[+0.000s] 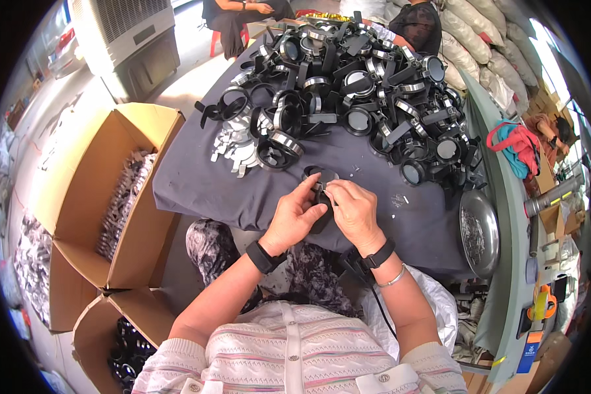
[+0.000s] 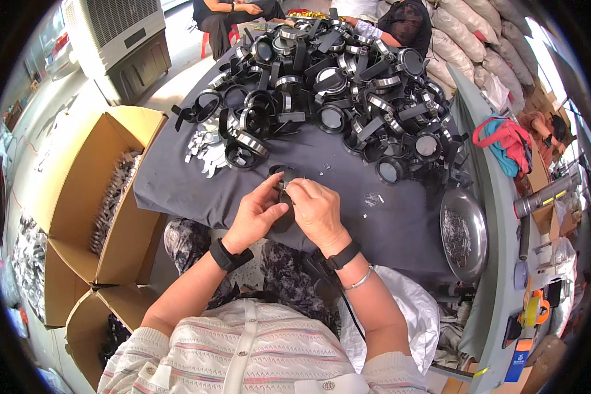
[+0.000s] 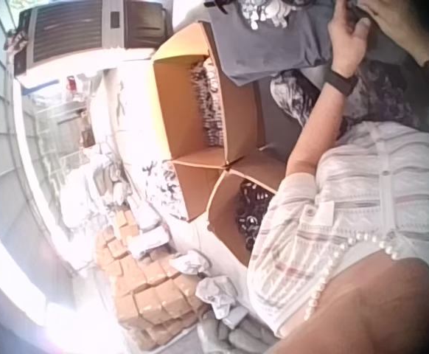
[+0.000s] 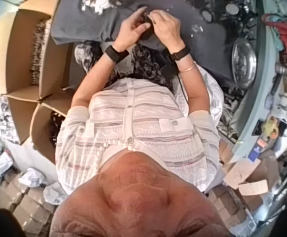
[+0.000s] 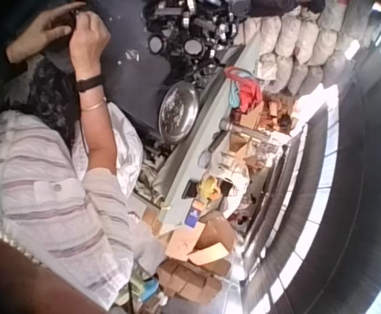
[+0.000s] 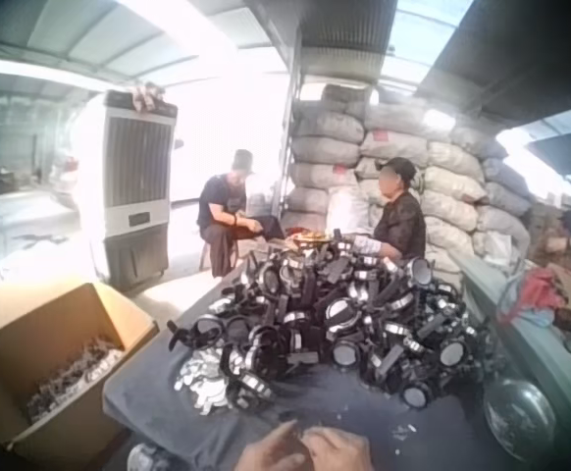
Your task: The recorder is assembling small circular components, possibly caster wheels or similar hardware, by inserting small pins or rivets into the metal housings.
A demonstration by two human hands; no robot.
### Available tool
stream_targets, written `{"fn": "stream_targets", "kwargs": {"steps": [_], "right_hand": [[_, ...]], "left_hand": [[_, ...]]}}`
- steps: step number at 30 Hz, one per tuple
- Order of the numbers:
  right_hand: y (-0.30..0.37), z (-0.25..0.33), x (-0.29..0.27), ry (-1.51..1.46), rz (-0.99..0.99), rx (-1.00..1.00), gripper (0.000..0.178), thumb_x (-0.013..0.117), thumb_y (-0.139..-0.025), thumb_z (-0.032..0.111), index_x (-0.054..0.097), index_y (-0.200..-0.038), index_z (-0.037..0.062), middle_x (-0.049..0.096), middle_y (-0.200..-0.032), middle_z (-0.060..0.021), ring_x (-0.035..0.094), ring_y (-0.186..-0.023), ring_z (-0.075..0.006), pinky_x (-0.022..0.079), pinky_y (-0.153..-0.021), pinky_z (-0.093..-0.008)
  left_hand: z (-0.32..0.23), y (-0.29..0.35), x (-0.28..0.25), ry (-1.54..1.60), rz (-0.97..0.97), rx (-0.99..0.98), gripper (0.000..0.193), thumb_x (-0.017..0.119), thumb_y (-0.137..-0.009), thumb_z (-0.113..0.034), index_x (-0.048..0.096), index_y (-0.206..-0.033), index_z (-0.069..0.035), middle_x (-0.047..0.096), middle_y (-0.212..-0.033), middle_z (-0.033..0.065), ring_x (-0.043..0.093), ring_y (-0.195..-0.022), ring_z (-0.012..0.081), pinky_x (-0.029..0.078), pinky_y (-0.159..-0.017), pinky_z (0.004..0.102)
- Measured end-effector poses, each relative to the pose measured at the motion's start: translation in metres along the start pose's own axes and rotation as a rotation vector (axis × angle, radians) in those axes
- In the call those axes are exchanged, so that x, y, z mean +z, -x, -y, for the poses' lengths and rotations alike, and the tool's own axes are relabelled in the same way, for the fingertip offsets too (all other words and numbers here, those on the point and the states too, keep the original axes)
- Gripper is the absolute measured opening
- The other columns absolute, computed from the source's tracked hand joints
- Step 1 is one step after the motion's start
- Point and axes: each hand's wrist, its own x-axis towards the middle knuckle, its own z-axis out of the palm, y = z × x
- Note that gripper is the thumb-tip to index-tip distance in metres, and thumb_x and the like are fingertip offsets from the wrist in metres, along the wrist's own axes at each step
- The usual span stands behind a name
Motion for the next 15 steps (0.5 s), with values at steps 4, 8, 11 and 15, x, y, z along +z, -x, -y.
{"fn": "stream_targets", "kwargs": {"steps": [4, 8, 11, 15], "right_hand": [[0.001, -0.005, 0.003, 0.031, -0.085, -0.019, 0.014, 0.067, -0.072, -0.002, 0.059, -0.083, 0.0035, 0.065, -0.084, -0.0081, 0.065, -0.073, -0.0265, 0.054, -0.061, -0.0341], [0.002, -0.005, 0.006, -0.046, -0.072, 0.009, 0.014, 0.066, -0.072, -0.003, 0.058, -0.082, 0.0029, 0.064, -0.083, -0.0082, 0.065, -0.072, -0.0266, 0.054, -0.060, -0.0342], [0.004, -0.005, 0.004, -0.043, -0.045, 0.012, 0.017, 0.067, -0.070, -0.003, 0.058, -0.083, 0.0026, 0.064, -0.082, -0.0084, 0.065, -0.071, -0.0267, 0.053, -0.060, -0.0344], [0.004, -0.008, 0.001, -0.052, -0.023, 0.002, 0.017, 0.065, -0.069, -0.003, 0.057, -0.083, 0.0033, 0.064, -0.083, -0.0079, 0.065, -0.071, -0.0263, 0.053, -0.059, -0.0342]], "left_hand": [[-0.008, 0.000, 0.003, 0.058, -0.035, 0.008, 0.060, 0.063, -0.085, 0.000, 0.038, -0.140, -0.004, 0.052, -0.088, -0.0020, 0.045, -0.072, 0.0025, 0.040, -0.063, 0.0180], [-0.011, 0.001, 0.001, -0.013, -0.020, -0.044, 0.058, 0.063, -0.085, 0.000, 0.041, -0.138, -0.004, 0.050, -0.087, -0.0025, 0.044, -0.072, 0.0022, 0.040, -0.064, 0.0175], [-0.008, 0.000, 0.000, 0.012, 0.019, -0.034, 0.055, 0.062, -0.084, 0.001, 0.043, -0.136, -0.003, 0.050, -0.087, -0.0032, 0.043, -0.072, 0.0019, 0.039, -0.064, 0.0171], [-0.007, -0.002, 0.000, 0.086, 0.028, -0.050, 0.051, 0.060, -0.084, 0.003, 0.046, -0.133, -0.003, 0.050, -0.085, -0.0043, 0.043, -0.072, 0.0015, 0.038, -0.064, 0.0168]]}}
